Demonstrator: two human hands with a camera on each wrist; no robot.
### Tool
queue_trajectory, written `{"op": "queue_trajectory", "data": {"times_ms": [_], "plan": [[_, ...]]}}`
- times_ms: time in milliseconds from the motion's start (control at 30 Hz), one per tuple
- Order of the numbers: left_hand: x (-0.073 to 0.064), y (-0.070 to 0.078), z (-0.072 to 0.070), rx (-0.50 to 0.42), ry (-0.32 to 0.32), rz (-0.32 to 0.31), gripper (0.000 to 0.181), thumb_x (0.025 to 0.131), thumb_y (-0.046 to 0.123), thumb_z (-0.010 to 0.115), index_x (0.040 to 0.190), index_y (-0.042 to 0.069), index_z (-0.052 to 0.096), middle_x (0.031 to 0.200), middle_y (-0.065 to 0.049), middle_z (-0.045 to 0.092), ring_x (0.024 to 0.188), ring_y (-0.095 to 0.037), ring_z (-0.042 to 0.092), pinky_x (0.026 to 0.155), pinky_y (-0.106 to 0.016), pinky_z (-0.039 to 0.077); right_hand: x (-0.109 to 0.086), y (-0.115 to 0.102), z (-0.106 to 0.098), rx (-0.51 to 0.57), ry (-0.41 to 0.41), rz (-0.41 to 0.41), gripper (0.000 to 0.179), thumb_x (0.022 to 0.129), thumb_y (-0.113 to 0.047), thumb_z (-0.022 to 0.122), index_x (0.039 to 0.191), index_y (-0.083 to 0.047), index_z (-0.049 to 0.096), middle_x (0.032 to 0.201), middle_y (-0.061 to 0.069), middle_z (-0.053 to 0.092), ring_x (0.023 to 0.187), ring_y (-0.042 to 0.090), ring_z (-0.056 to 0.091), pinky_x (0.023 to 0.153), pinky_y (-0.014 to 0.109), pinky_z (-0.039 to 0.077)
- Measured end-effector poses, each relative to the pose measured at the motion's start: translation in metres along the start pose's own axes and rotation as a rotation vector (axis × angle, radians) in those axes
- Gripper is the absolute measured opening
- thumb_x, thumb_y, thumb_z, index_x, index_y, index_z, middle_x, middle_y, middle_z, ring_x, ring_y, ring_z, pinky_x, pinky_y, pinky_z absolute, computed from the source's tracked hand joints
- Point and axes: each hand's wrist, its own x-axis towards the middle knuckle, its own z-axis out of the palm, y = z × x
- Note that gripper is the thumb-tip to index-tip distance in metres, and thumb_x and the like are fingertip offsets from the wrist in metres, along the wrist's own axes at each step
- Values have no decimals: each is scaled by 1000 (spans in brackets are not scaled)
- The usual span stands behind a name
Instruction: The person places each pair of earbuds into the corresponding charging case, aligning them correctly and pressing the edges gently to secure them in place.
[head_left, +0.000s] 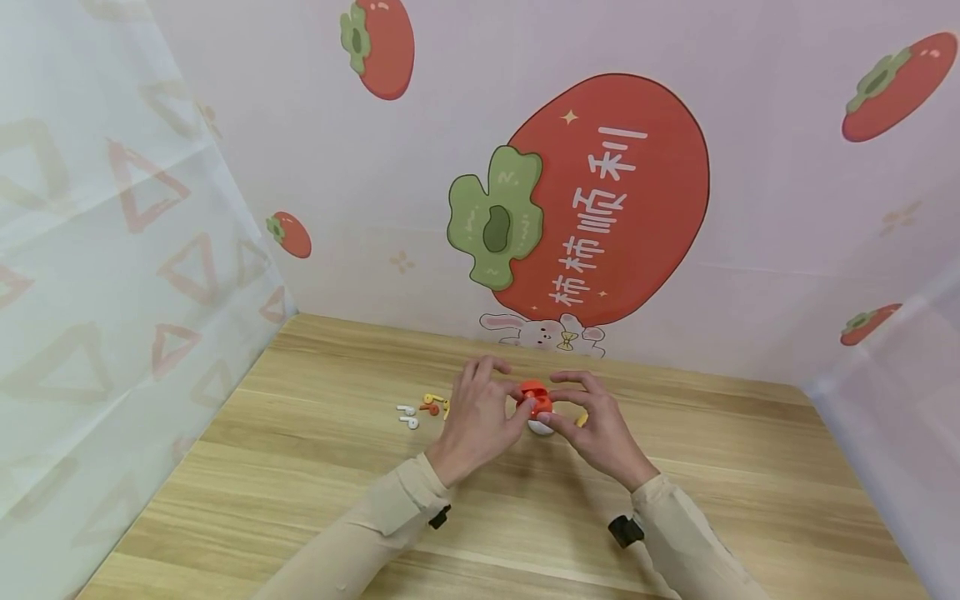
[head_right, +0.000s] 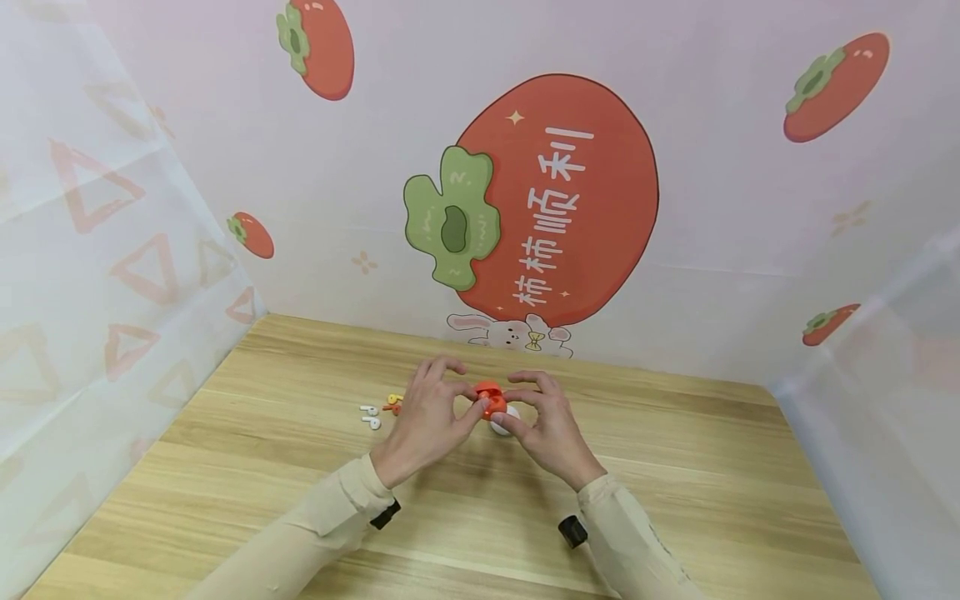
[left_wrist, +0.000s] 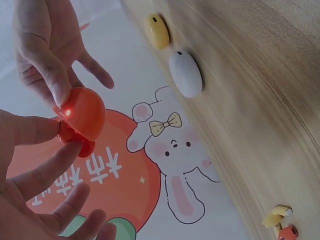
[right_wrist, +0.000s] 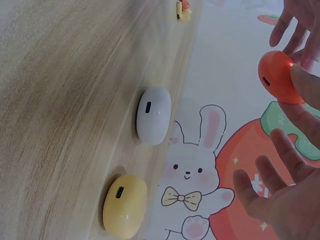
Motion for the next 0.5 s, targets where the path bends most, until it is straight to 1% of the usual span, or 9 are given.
{"op": "queue_trajectory", "data": {"times_ms": [100, 167, 333, 500], "plan": [[0, 0, 1, -3, 7, -7, 21, 90, 27, 75, 77, 12, 79, 115, -10, 64, 112, -33, 53, 92, -51, 43, 0, 0, 0, -1, 0, 2, 26, 83, -14, 85, 107, -7, 78, 131, 8, 59, 125, 32, 52, 101, 62, 42], [0, 0, 1, -6, 6, -9, 21, 90, 27, 75, 76, 12, 79, 115, -10, 64, 112, -34, 54, 92, -51, 43, 0, 0, 0, -2, 1, 1, 26, 83, -14, 85, 107, -7, 78, 131, 8, 59, 125, 32, 52, 101, 62, 42], [0, 1, 0, -8, -7, -8, 19, 91, 27, 75, 82, 11, 81, 115, -10, 64, 111, -33, 54, 94, -51, 43, -1, 1, 0, -4, 3, -4, 26, 83, -14, 85, 107, -6, 78, 131, 13, 59, 126, 33, 51, 101, 62, 42], [0, 3, -1, -14, -24, 2, 16, 91, 24, 75, 86, 10, 80, 115, -9, 63, 110, -32, 54, 94, -50, 43, -1, 1, 0, -12, 7, -6, 26, 83, -14, 85, 107, -7, 78, 130, 11, 60, 125, 32, 52, 101, 62, 43]]}}
